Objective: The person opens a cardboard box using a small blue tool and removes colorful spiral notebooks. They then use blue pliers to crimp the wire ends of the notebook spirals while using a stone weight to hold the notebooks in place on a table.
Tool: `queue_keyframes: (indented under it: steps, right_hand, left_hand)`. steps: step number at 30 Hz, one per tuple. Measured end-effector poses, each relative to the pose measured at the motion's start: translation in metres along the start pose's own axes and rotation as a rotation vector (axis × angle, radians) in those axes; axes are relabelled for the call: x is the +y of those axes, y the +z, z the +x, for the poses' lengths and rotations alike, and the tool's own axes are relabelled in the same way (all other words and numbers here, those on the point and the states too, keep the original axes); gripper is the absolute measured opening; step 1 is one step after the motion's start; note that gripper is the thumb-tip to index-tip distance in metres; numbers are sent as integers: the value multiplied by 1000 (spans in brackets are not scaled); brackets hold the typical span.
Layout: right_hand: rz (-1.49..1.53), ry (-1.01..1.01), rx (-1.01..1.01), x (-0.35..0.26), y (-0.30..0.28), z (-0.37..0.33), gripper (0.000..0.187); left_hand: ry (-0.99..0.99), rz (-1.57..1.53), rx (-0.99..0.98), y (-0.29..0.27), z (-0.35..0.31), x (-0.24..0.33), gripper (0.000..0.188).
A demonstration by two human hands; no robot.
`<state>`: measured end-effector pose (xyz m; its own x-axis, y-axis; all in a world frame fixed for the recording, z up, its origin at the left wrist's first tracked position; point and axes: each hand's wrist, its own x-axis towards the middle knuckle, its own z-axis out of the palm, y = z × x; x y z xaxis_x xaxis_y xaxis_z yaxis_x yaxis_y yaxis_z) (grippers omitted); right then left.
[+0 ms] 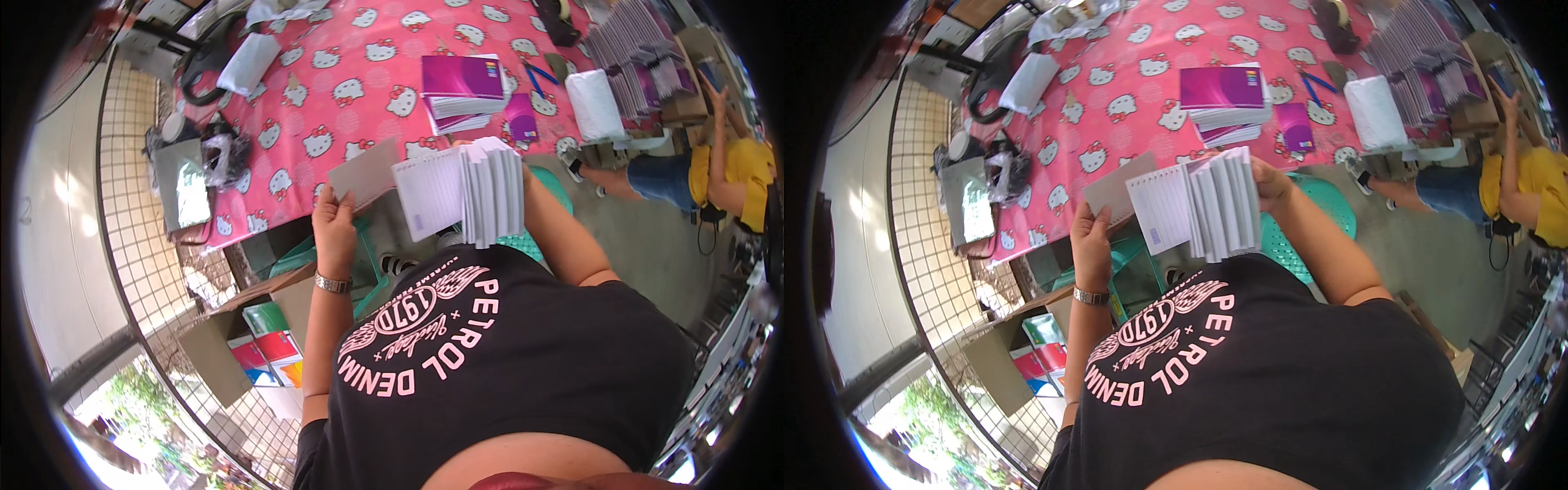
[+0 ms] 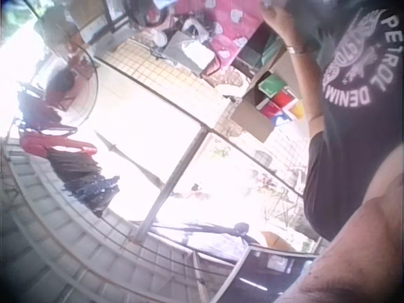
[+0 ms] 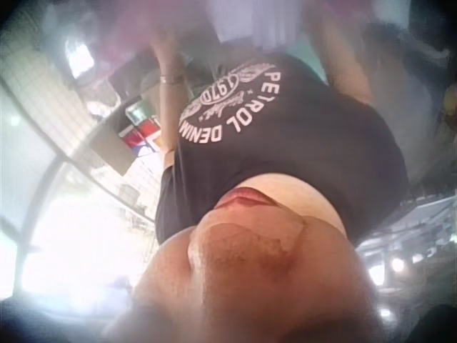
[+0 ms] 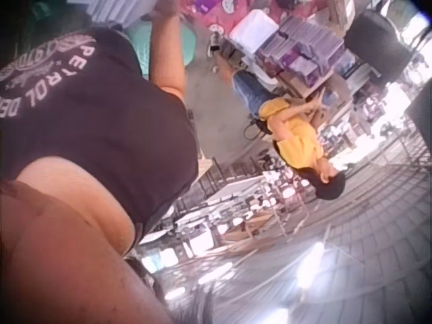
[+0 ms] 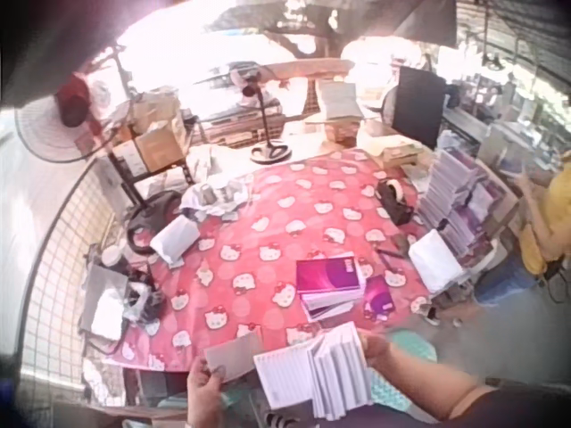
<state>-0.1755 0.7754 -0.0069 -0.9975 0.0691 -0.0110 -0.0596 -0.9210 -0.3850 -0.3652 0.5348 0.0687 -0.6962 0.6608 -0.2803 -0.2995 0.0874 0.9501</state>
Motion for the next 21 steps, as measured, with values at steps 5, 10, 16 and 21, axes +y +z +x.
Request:
queue_keyframes:
  steps: [5,10,16,21]
  right_hand:
    - [-170,-13,240,-2,10,-27,78]
    - [-338,-64,410,-5,21,-63,69]
    - [-354,-99,545,0,25,-84,70]
    - [-1551,-30,323,-41,96,-65,64]
  left_hand:
    - [-185,-111,-329,69,-10,26,31]
    - [-303,-94,-390,81,-7,38,32]
    - [-210,-1,-357,71,3,5,28]
    - [213,910,-299,62,29,25,38]
